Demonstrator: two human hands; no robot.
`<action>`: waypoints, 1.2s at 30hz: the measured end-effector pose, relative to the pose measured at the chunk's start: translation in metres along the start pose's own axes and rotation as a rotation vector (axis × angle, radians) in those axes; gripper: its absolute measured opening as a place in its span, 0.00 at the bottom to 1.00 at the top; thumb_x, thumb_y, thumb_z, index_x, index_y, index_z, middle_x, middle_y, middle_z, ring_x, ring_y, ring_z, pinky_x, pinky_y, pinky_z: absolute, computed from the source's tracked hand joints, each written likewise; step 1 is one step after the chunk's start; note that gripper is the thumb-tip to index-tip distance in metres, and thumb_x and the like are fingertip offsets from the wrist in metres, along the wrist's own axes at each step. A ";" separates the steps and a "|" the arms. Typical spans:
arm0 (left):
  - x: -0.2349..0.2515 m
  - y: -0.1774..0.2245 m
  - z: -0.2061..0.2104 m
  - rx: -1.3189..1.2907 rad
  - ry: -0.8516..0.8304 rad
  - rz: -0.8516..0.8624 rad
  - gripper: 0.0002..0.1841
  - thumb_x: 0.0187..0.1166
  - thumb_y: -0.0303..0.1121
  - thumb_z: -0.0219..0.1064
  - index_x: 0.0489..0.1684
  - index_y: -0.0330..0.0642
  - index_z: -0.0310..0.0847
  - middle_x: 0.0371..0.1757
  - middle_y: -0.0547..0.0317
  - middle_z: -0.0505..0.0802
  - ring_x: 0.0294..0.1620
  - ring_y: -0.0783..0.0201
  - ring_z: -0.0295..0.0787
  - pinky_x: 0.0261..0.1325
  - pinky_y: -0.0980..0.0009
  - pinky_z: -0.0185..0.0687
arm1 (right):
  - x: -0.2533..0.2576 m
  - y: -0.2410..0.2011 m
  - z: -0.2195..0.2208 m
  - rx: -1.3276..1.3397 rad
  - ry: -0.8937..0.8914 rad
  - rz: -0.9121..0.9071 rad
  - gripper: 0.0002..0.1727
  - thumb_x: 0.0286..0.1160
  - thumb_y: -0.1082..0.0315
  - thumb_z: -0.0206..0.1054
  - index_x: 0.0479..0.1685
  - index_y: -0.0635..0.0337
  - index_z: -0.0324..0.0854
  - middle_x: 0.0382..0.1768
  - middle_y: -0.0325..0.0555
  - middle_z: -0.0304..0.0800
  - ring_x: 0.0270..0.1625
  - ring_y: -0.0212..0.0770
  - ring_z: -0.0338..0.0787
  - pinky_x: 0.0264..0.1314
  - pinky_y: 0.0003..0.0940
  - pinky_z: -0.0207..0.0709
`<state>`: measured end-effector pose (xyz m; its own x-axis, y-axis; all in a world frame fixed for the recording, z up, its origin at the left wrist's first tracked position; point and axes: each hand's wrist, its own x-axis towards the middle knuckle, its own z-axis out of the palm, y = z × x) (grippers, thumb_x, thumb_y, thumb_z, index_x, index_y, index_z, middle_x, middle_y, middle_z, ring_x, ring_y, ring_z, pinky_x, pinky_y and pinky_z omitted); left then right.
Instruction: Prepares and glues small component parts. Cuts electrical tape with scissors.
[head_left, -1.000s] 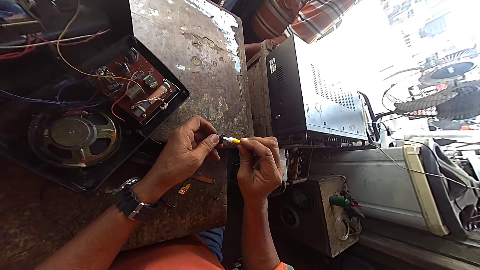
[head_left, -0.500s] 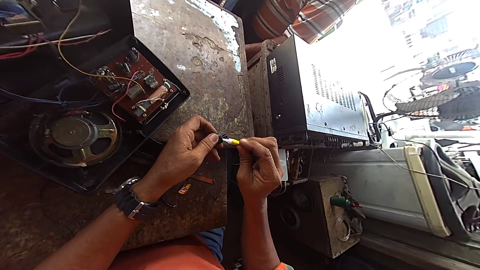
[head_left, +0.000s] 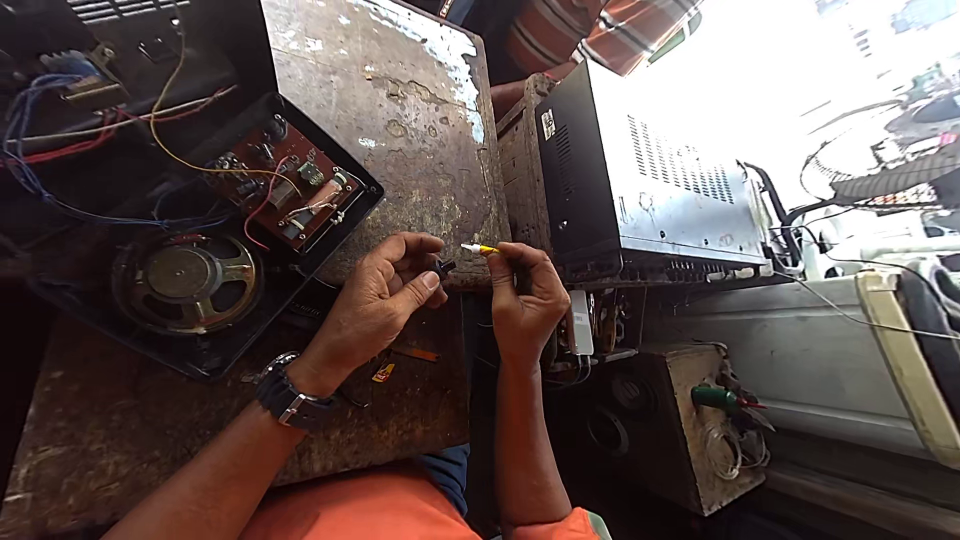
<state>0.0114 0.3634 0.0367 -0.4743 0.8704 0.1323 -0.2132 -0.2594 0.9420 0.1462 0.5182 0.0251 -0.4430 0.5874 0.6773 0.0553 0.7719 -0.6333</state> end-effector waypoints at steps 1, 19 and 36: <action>0.000 0.000 0.000 0.015 -0.011 0.021 0.20 0.83 0.17 0.58 0.74 0.33 0.73 0.57 0.46 0.88 0.43 0.57 0.92 0.48 0.67 0.93 | 0.002 0.003 0.003 -0.035 -0.005 0.021 0.08 0.72 0.74 0.77 0.47 0.63 0.92 0.44 0.43 0.93 0.47 0.35 0.92 0.53 0.29 0.89; -0.006 0.002 0.006 0.223 -0.090 0.405 0.17 0.74 0.15 0.68 0.60 0.31 0.80 0.61 0.47 0.87 0.64 0.54 0.85 0.67 0.59 0.86 | -0.045 -0.061 0.009 0.954 -0.146 0.533 0.15 0.85 0.63 0.66 0.60 0.63 0.88 0.47 0.46 0.93 0.47 0.35 0.92 0.57 0.33 0.88; -0.104 0.045 -0.041 1.549 0.513 0.354 0.32 0.70 0.51 0.77 0.74 0.48 0.77 0.77 0.51 0.81 0.83 0.46 0.67 0.83 0.45 0.60 | -0.060 -0.045 0.032 0.990 -0.211 0.343 0.15 0.82 0.60 0.71 0.55 0.64 0.86 0.45 0.42 0.92 0.45 0.33 0.92 0.52 0.28 0.89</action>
<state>0.0158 0.2444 0.0530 -0.5901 0.5638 0.5778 0.8000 0.5043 0.3250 0.1413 0.4407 0.0007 -0.6929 0.6085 0.3868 -0.5027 -0.0230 -0.8642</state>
